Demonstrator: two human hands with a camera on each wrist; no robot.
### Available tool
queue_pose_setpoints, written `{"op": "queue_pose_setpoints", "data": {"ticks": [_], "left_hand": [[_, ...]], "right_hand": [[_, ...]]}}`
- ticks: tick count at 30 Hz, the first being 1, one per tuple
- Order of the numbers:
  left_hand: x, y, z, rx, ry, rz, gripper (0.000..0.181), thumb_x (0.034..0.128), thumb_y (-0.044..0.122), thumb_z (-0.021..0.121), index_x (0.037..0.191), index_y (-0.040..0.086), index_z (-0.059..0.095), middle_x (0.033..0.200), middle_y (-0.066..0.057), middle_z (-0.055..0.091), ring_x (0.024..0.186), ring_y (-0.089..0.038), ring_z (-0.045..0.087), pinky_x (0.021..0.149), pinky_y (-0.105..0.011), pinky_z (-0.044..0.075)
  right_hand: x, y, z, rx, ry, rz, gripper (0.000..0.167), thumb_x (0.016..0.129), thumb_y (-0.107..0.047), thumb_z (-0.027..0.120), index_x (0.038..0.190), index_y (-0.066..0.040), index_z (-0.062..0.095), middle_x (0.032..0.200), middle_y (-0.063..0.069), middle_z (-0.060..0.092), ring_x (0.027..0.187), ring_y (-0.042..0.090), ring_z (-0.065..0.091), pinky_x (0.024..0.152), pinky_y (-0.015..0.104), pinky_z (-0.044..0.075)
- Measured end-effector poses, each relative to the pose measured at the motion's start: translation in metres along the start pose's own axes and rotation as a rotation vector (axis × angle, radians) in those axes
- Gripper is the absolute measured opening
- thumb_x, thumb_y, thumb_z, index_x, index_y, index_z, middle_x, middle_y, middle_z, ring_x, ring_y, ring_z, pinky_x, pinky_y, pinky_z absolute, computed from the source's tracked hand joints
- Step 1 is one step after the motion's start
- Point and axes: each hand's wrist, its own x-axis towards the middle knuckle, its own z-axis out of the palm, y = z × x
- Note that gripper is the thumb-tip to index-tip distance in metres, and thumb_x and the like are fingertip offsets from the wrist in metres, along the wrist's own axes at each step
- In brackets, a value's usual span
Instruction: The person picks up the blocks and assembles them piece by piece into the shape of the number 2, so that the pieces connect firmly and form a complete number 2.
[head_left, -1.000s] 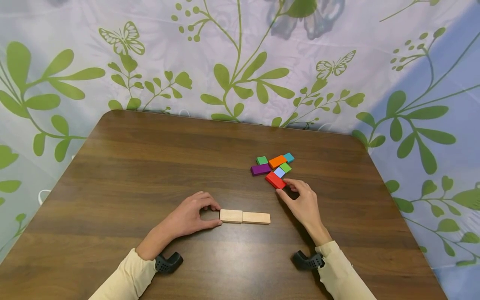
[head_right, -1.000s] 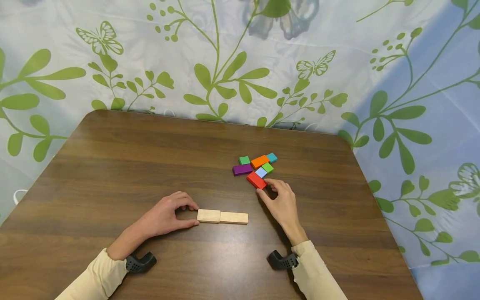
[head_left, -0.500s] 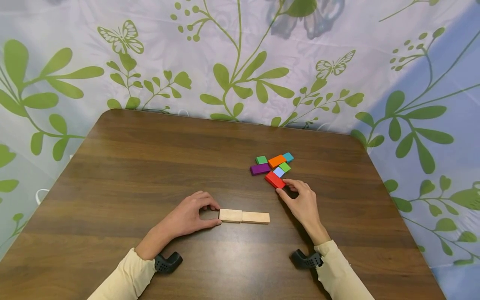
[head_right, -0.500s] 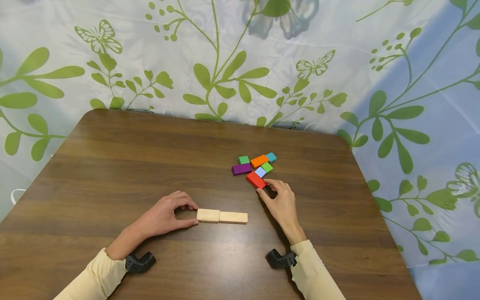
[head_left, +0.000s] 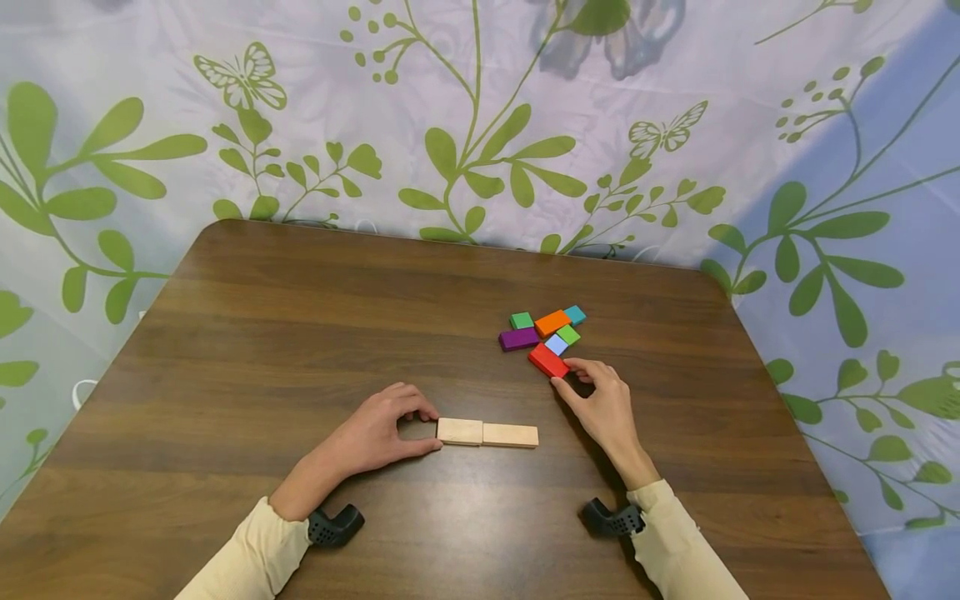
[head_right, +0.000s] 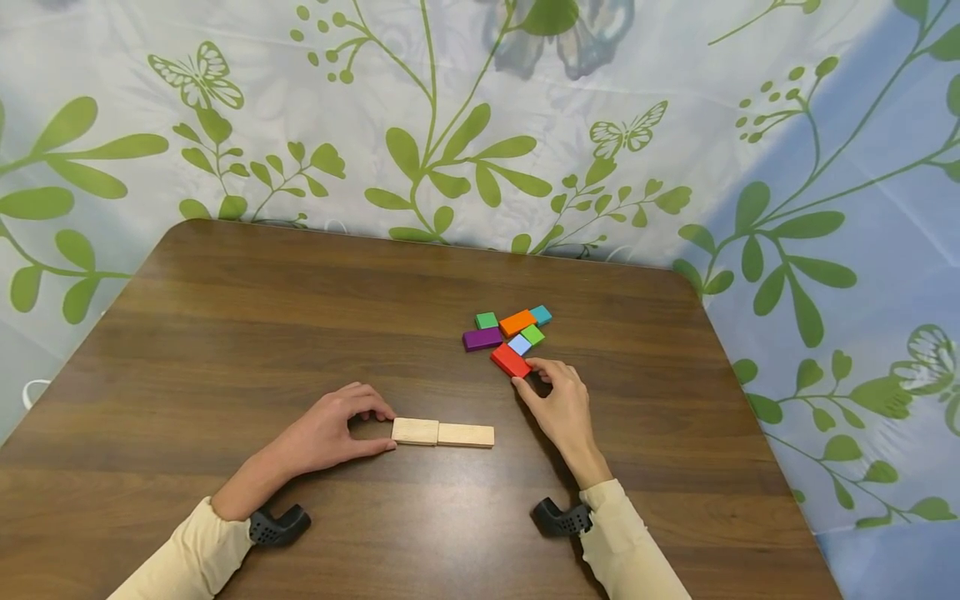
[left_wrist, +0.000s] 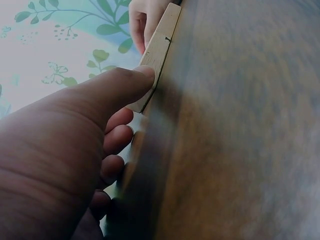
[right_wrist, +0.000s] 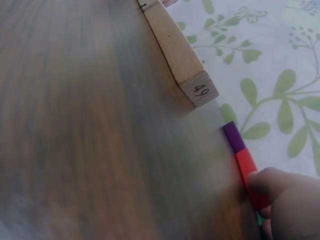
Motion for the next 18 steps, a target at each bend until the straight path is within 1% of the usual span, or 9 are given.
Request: {"op": "queue_pose_setpoints", "data": {"ticks": [12, 18], "left_hand": [[0.0004, 0.0013, -0.0006, 0.010, 0.000, -0.014, 0.025, 0.0862, 0.036, 0.085, 0.104, 0.022, 0.074, 0.095, 0.012, 0.063, 0.088, -0.005, 0.054, 0.078, -0.027, 0.049], [0.0008, -0.0001, 0.0002, -0.002, 0.020, 0.012, 0.025, 0.0852, 0.034, 0.086, 0.103, 0.021, 0.075, 0.093, 0.010, 0.064, 0.088, -0.005, 0.055, 0.078, -0.027, 0.049]], "right_hand": [[0.0017, 0.0000, -0.0017, 0.026, -0.022, -0.014, 0.037, 0.089, -0.025, 0.083, 0.120, -0.006, 0.073, 0.113, 0.014, 0.072, 0.099, 0.031, 0.067, 0.089, 0.049, 0.055], [0.0028, -0.0006, -0.0023, 0.047, -0.017, -0.040, 0.036, 0.089, -0.025, 0.084, 0.119, -0.008, 0.074, 0.111, 0.013, 0.072, 0.098, 0.030, 0.067, 0.088, 0.048, 0.056]]}}
